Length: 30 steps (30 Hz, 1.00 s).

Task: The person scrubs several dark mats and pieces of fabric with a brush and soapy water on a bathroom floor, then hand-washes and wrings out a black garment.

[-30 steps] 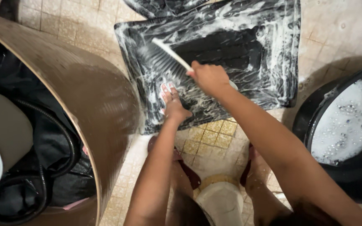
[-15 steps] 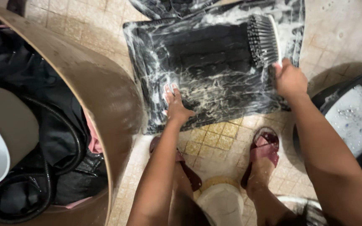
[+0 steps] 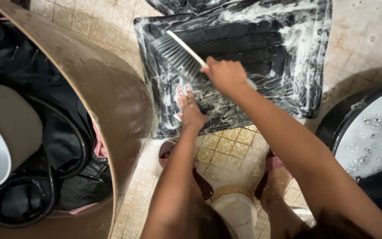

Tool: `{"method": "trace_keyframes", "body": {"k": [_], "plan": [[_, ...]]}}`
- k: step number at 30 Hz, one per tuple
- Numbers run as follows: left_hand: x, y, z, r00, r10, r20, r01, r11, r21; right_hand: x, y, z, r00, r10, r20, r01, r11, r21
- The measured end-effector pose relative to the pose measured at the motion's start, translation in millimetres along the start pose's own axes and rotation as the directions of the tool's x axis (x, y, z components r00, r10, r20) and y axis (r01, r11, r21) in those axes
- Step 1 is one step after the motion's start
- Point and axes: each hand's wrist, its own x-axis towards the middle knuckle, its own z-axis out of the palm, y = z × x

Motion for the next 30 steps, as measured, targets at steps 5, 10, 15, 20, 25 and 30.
{"method": "trace_keyframes", "body": {"k": [5,10,15,20,25,30], "plan": [[-7,7,-3,0.999,-0.027,-0.024,0.028,0.999,0.016,-1,57,-7,0.976,0.215,0.044,-0.218,0.973,0.076],[-9,10,-5,0.998,-0.049,-0.027,0.05,0.998,0.046,-44,158,1,0.909,0.415,-0.03,-0.411,0.907,0.087],[-10,11,-11,0.999,-0.015,-0.036,0.016,1.0,0.019,-81,227,2,0.851,0.498,-0.17,-0.489,0.867,0.09],[-8,4,-19,0.994,0.087,-0.066,-0.086,0.996,0.015,-80,210,18,0.811,0.525,-0.258,-0.501,0.851,0.157],[12,-48,-10,0.987,0.155,0.034,-0.153,0.987,-0.055,-103,105,105,0.943,0.322,-0.082,-0.298,0.929,0.221],[18,-125,36,0.912,0.283,-0.297,-0.39,0.823,-0.413,-149,-28,142,0.978,0.108,0.181,-0.179,0.877,0.445]]}}
